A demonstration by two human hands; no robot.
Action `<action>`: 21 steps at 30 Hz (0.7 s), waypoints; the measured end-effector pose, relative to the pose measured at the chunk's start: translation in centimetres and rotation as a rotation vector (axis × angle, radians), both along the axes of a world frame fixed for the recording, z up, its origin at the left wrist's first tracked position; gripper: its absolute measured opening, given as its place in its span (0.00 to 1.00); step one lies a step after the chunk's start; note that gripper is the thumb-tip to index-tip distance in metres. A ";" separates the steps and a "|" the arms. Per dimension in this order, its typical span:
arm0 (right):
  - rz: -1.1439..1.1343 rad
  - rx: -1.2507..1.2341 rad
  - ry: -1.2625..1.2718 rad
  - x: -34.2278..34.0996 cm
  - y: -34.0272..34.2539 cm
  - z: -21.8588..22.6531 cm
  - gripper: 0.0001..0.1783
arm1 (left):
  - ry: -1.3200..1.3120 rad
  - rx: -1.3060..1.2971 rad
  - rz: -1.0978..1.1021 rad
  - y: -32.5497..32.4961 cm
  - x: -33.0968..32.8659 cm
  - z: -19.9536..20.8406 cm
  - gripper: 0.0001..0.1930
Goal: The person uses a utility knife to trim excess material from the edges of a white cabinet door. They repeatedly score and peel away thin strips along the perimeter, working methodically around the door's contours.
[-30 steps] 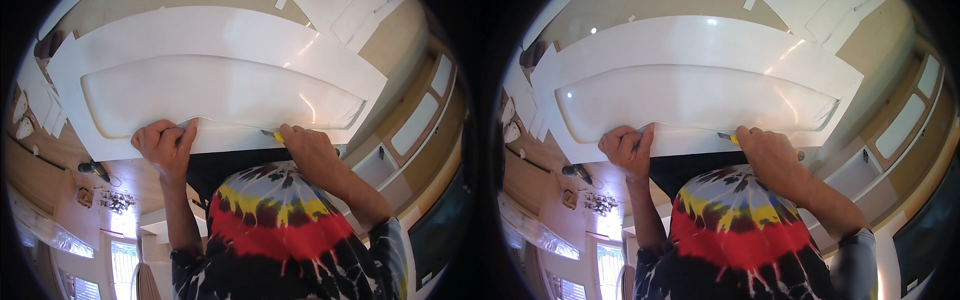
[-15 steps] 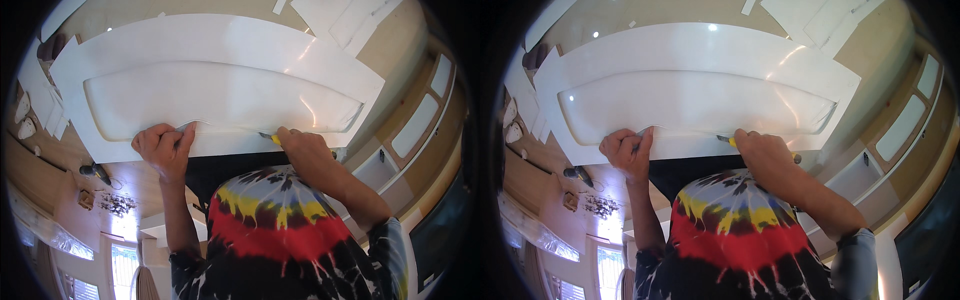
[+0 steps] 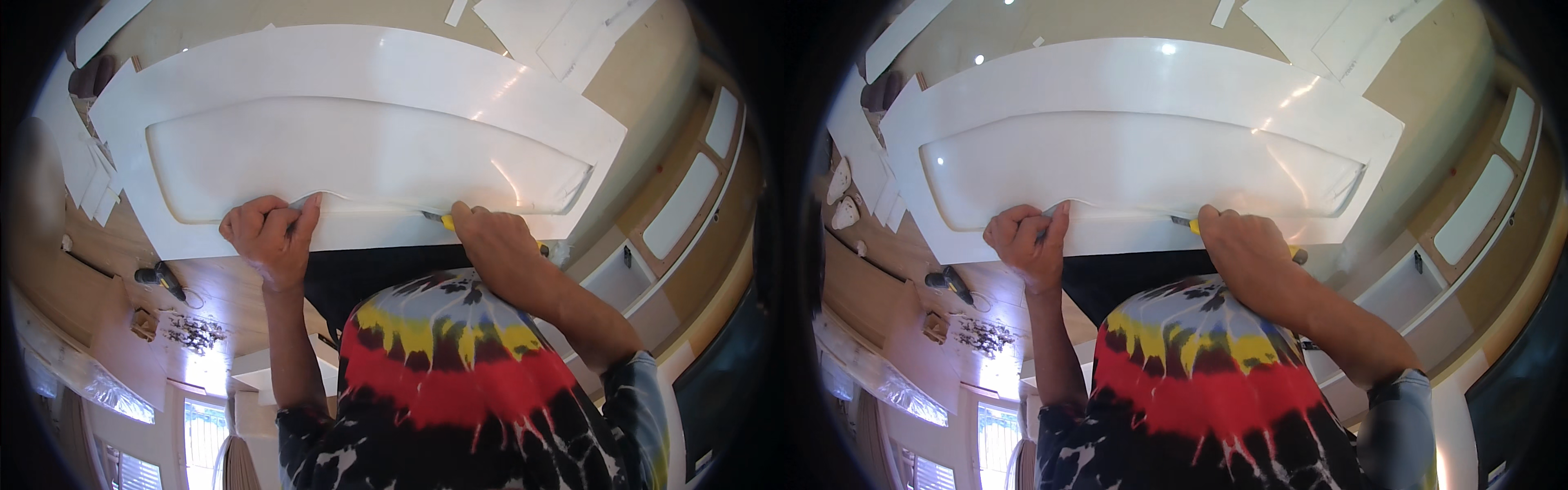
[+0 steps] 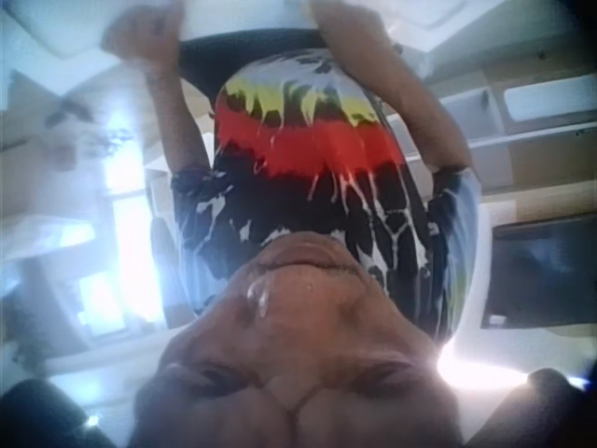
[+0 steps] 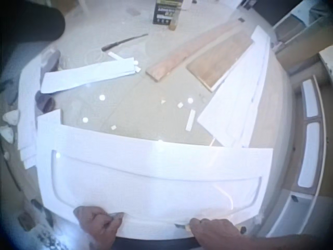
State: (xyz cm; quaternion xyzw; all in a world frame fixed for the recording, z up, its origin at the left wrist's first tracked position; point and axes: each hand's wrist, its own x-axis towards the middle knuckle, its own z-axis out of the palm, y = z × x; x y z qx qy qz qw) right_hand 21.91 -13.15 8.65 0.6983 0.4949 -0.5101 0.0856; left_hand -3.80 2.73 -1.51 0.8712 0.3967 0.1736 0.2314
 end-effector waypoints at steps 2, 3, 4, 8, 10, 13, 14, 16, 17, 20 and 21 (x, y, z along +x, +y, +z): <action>-0.005 0.007 0.027 0.1 -0.8 -0.2 0.06 | 0.050 0.012 -0.034 -0.7 -0.3 0.7 0.11; -0.015 -0.002 0.046 0.4 -1.0 -1.0 0.05 | 0.075 0.033 -0.066 -0.8 -0.4 0.7 0.10; -0.018 -0.004 0.057 1.1 -0.9 -1.5 0.05 | 0.092 0.061 -0.091 -0.7 -0.1 0.6 0.09; -0.122 0.125 0.107 1.1 -2.1 -2.0 0.13 | 0.121 0.113 -0.081 -4.1 -1.1 2.5 0.11; -0.199 0.202 0.130 1.1 -2.1 -1.4 0.14 | 0.087 0.045 -0.157 -6.0 -0.6 3.4 0.11; -0.427 0.317 0.048 1.0 -3.6 -1.7 0.15 | 0.088 0.054 -0.228 -7.3 2.0 3.3 0.11; -0.485 0.310 0.037 1.0 -4.0 -1.6 0.15 | 0.102 0.068 -0.248 -7.2 2.9 3.0 0.12; -0.617 0.300 0.010 1.0 -5.4 -2.0 0.15 | 0.101 0.138 -0.256 -7.3 3.4 1.9 0.12; -0.631 0.342 0.007 0.9 -6.2 -2.6 0.15 | 0.100 0.174 -0.259 -7.3 3.5 1.3 0.12; -0.669 0.454 -0.012 -0.3 -8.6 -4.6 0.16 | 0.069 0.116 -0.317 -6.6 3.0 0.5 0.12; -0.688 0.511 -0.032 -0.8 -8.9 -5.1 0.16 | 0.065 0.081 -0.319 -6.4 3.2 0.6 0.13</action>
